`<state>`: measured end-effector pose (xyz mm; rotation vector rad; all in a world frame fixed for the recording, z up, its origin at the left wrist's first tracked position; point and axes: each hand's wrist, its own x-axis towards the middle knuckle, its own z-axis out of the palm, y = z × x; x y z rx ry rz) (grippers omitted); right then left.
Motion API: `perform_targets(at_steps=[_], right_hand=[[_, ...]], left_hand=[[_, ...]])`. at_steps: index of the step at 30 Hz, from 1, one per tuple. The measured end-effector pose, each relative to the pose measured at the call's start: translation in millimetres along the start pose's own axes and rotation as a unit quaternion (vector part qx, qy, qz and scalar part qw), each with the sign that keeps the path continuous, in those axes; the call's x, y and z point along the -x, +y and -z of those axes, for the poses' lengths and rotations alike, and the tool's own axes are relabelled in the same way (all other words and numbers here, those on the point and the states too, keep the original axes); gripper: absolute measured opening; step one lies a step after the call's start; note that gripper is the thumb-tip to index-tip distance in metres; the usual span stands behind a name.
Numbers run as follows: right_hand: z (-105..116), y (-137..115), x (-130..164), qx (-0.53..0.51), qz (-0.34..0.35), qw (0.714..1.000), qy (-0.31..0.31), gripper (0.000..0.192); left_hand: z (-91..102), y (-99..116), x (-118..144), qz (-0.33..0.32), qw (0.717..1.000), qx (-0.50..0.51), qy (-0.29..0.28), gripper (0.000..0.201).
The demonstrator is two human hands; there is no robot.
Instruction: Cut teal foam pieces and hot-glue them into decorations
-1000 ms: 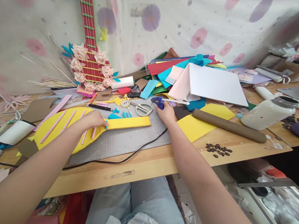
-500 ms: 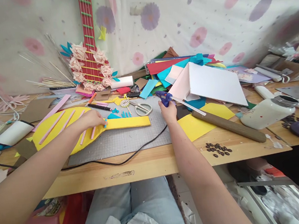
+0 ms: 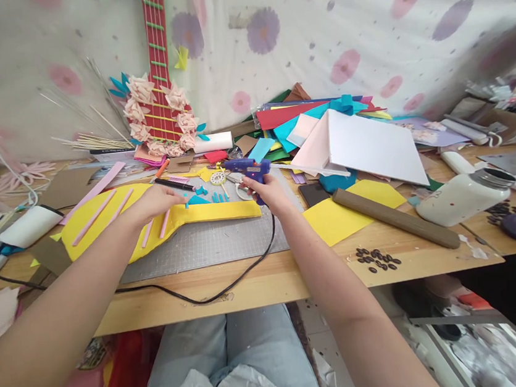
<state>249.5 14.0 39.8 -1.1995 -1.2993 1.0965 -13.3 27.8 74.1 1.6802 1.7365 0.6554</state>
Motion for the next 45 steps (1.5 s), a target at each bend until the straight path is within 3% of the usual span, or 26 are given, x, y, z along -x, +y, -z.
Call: perform_targets(at_steps=[2, 5, 10, 15, 19, 25, 45], right_hand=[[-10.3, -8.5, 2.9, -0.012, -0.004, 0.998, -0.068, 0.041], [-24.7, -12.2, 5.3, -0.03, -0.001, 0.993, -0.113, 0.043], [-39.9, 4.1, 13.5, -0.089, -0.014, 0.988, -0.127, 0.043], [-36.9, 14.3, 20.1, -0.064, -0.015, 0.975, -0.214, 0.041], [-34.8, 12.4, 20.4, -0.028, -0.011, 0.979, -0.203, 0.042], [-37.8, 12.8, 20.8, 0.007, -0.003, 0.978, -0.21, 0.042], [-37.0, 11.6, 20.1, 0.036, -0.001, 0.975, -0.217, 0.04]], left_hand=[[-2.0, -4.5, 8.8, 0.002, 0.993, 0.121, 0.01, 0.019], [-11.2, -10.0, 24.7, -0.02, 0.949, 0.314, -0.002, 0.025], [-22.3, -13.2, 39.0, -0.021, 0.909, 0.415, -0.023, 0.023], [-13.7, -11.0, 40.8, 0.05, 0.921, 0.384, -0.052, 0.019], [-5.4, -13.5, 42.7, 0.084, 0.941, 0.316, -0.088, 0.023], [-4.0, -18.4, 39.2, 0.099, 0.943, 0.291, -0.126, 0.023], [-3.7, -12.4, 40.2, 0.118, 0.935, 0.306, -0.133, 0.018]])
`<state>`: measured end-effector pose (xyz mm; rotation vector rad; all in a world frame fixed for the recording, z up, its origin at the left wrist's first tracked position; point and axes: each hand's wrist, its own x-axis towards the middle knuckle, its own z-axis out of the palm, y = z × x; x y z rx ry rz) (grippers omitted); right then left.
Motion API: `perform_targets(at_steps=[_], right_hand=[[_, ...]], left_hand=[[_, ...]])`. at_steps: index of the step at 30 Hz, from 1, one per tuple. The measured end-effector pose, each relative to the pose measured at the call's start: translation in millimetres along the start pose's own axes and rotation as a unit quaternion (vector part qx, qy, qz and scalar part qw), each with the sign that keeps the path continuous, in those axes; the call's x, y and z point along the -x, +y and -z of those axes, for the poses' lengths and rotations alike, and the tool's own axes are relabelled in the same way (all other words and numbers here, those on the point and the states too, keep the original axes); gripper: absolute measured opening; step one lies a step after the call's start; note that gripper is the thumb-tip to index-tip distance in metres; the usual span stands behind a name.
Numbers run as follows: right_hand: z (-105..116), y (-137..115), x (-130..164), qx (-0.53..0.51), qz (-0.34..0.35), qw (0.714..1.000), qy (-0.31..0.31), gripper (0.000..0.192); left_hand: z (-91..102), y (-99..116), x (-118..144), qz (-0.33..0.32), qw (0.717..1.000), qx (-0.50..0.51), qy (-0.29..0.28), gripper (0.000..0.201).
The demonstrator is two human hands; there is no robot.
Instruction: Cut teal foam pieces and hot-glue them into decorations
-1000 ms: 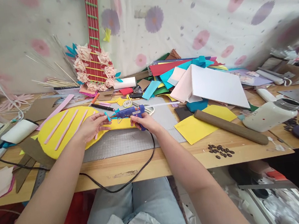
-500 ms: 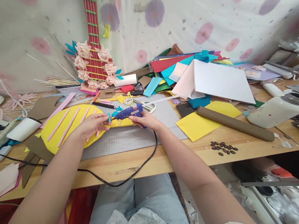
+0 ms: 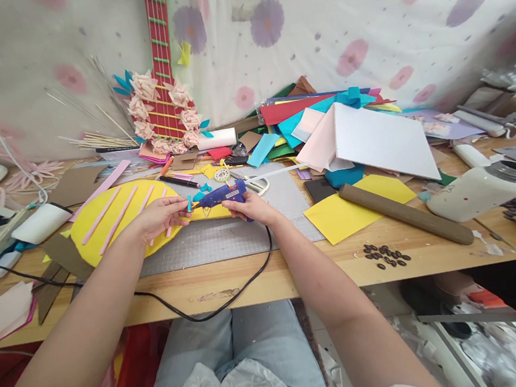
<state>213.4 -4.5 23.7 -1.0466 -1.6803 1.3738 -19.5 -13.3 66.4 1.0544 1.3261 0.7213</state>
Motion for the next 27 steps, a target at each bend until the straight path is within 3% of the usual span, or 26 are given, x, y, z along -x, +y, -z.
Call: perform_targets(at_steps=[27], right_hand=[[1.4, 4.1, -3.7, -0.006, -0.007, 0.999, 0.046, 0.044]], left_hand=[[-0.5, 1.0, 1.5, 0.016, 0.998, -0.054, -0.016, 0.014]])
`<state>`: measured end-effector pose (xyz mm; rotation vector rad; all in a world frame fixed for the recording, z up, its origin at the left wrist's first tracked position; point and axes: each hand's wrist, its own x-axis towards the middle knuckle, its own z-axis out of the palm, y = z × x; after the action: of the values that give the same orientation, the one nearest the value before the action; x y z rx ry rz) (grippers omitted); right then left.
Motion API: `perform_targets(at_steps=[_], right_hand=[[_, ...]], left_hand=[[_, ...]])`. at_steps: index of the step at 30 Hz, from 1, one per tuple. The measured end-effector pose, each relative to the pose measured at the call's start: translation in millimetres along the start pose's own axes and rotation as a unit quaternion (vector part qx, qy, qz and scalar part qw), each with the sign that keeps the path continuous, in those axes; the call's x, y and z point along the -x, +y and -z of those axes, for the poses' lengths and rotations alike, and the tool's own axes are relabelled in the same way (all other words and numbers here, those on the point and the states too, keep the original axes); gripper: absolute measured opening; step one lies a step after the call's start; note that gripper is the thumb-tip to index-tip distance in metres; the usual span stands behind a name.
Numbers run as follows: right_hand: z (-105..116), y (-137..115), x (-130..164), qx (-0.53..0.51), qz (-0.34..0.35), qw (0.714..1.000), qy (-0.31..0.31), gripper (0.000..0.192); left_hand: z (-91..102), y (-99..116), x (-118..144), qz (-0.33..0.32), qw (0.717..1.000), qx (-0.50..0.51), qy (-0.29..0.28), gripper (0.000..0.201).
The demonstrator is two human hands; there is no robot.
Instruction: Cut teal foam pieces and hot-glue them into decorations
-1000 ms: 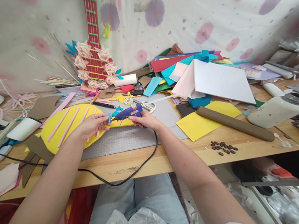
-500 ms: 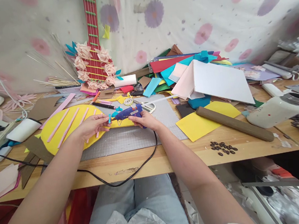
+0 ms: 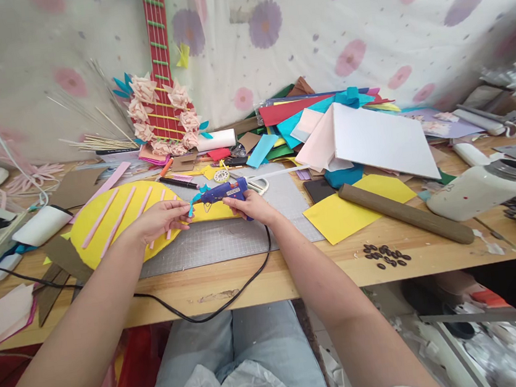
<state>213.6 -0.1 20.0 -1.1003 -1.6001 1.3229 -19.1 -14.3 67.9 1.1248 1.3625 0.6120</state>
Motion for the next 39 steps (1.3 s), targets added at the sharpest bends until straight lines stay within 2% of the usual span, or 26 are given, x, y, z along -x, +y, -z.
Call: perform_targets(at_steps=[6, 14, 23, 28, 39], right_hand=[[0.8, 0.3, -1.1, 0.002, 0.003, 1.0, 0.005, 0.046], [2.0, 1.6, -1.5, 0.006, 0.002, 1.0, 0.013, 0.046], [2.2, -4.0, 2.8, 0.003, 0.003, 0.999, -0.039, 0.044], [4.3, -4.4, 3.6, 0.019, 0.008, 0.998, -0.065, 0.043], [6.7, -3.3, 3.8, 0.023, 0.008, 0.995, -0.099, 0.042]], left_hand=[[-0.5, 0.3, 1.9, -0.009, 1.0, 0.0, -0.005, 0.01], [1.4, -2.6, -1.2, -0.007, 1.0, -0.005, -0.008, 0.014], [0.4, -0.2, 0.8, 0.004, 1.0, 0.008, 0.001, 0.012], [0.9, -0.9, -0.8, 0.005, 1.0, 0.015, 0.0, 0.02], [2.2, -1.6, -1.6, 0.006, 1.0, 0.004, 0.001, 0.017]])
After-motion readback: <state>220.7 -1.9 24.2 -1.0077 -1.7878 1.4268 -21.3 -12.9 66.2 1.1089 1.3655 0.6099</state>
